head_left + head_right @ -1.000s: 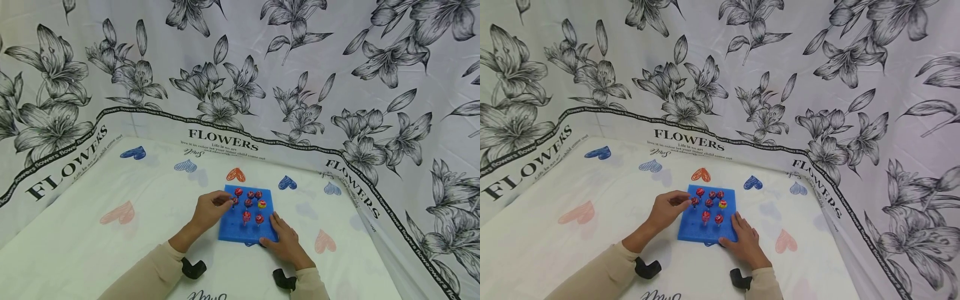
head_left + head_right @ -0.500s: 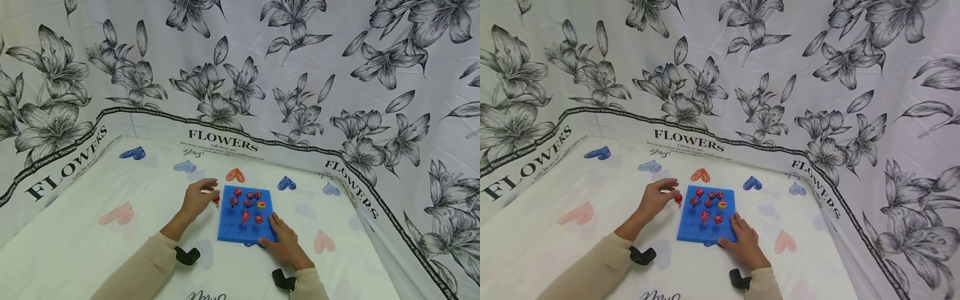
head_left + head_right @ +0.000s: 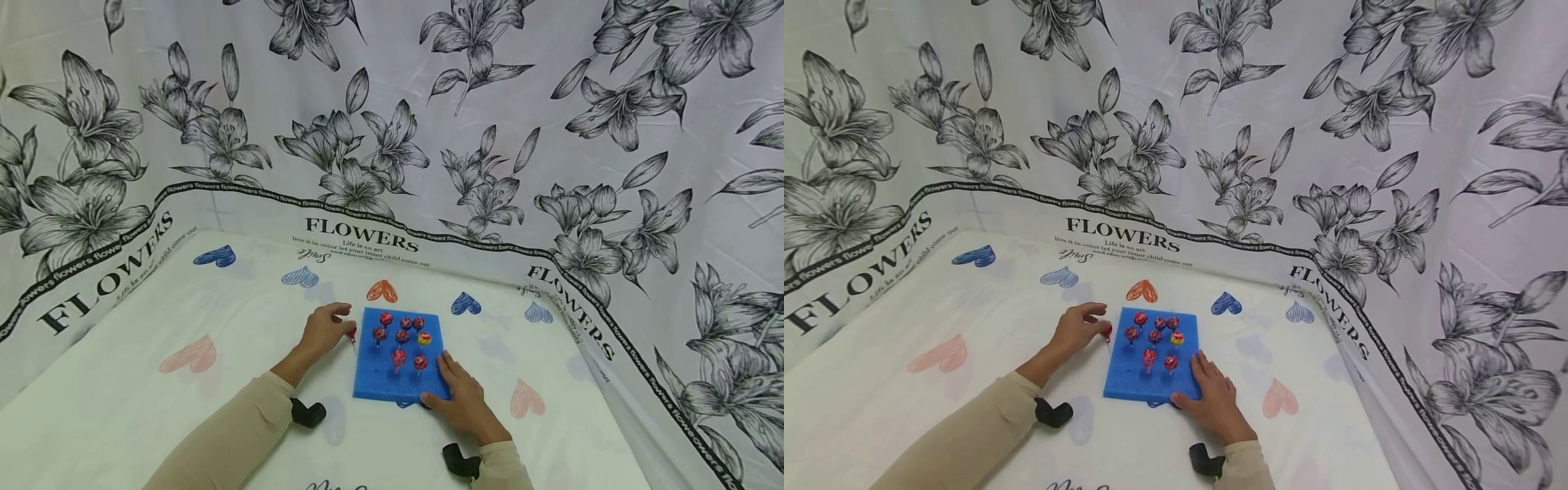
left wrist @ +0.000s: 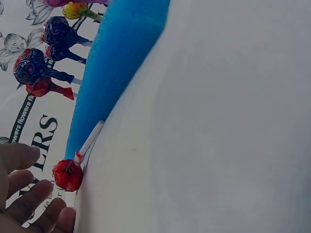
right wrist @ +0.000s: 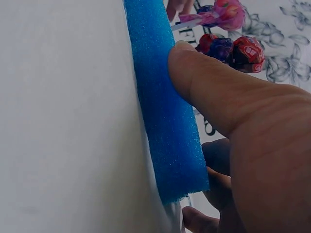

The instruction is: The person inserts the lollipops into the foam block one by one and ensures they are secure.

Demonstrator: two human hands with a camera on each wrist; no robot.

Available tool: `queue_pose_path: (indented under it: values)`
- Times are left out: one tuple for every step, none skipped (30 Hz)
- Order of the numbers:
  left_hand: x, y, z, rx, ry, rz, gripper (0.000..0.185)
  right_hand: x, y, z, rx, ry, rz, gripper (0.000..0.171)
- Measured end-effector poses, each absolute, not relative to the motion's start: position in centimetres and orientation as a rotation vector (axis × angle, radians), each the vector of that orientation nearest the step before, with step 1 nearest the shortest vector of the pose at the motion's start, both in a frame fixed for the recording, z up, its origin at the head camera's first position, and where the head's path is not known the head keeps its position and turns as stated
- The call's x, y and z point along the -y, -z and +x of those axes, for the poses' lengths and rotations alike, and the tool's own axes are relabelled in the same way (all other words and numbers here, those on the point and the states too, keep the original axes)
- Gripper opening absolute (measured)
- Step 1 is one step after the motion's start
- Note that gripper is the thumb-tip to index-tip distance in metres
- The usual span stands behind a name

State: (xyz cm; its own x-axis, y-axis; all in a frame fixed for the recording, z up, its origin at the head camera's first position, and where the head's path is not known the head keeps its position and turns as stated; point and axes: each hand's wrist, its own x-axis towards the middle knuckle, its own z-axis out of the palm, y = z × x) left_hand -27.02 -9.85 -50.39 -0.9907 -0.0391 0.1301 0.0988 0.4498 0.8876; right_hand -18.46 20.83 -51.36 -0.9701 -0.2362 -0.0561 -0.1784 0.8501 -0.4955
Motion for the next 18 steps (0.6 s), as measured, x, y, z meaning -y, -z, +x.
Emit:
queue_pose_path:
  values:
    - [9.9,50.6,-27.1,2.57,1.574,-0.054,0.042,-20.8,51.4,-18.4,-2.91,0.763,-0.329,0.094]
    - [9.9,50.7,-27.2,2.582,1.565,-0.056,0.042,-20.8,51.3,-18.4,-2.91,0.768,-0.333,0.093]
    - [9.9,50.8,-27.2,2.595,1.554,-0.064,0.043,-20.8,51.3,-18.4,-2.912,0.765,-0.335,0.093]
    - [9.9,51.0,-27.2,2.609,1.551,-0.067,0.044,-20.8,51.3,-18.4,-2.912,0.765,-0.338,0.093]
    - [9.9,51.1,-27.2,2.621,1.538,-0.077,0.044,-20.8,51.3,-18.4,-2.91,0.767,-0.339,0.093]
    - [9.9,51.3,-27.3,2.632,1.529,-0.085,0.044,-20.7,51.3,-18.3,-2.91,0.766,-0.338,0.093]
    - [9.8,51.4,-27.3,2.644,1.512,-0.092,0.044,-20.7,51.3,-18.3,-2.909,0.769,-0.34,0.093]
    - [9.8,51.5,-27.3,2.655,1.493,-0.106,0.044,-20.8,51.3,-18.3,-2.908,0.772,-0.342,0.092]
    - [9.7,51.6,-27.3,2.662,1.473,-0.119,0.043,-20.8,51.3,-18.3,-2.907,0.771,-0.342,0.092]
    - [9.7,51.7,-27.3,2.666,1.458,-0.131,0.042,-20.8,51.3,-18.2,-2.905,0.775,-0.342,0.092]
    - [9.6,51.8,-27.3,2.666,1.443,-0.144,0.04,-20.8,51.2,-18.2,-2.905,0.781,-0.344,0.092]
    - [9.6,51.9,-27.3,2.663,1.433,-0.154,0.039,-20.8,51.2,-18.2,-2.905,0.783,-0.343,0.092]
    - [9.6,51.9,-27.3,2.657,1.425,-0.167,0.037,-20.7,51.2,-18.2,-2.905,0.788,-0.342,0.092]
    - [9.5,52.0,-27.3,2.65,1.418,-0.179,0.035,-20.7,51.2,-18.2,-2.906,0.787,-0.339,0.092]
    - [9.5,52.0,-27.2,2.642,1.415,-0.179,0.033,-20.7,51.2,-18.2,-2.907,0.787,-0.336,0.092]
    - [9.5,51.9,-27.1,2.635,1.418,-0.173,0.032,-20.7,51.2,-18.2,-2.907,0.787,-0.333,0.092]
    - [9.5,51.9,-27.0,2.624,1.421,-0.17,0.03,-20.7,51.3,-18.2,-2.906,0.783,-0.327,0.093]
    - [9.5,51.9,-26.9,2.616,1.419,-0.159,0.029,-20.7,51.3,-18.2,-2.903,0.773,-0.32,0.093]
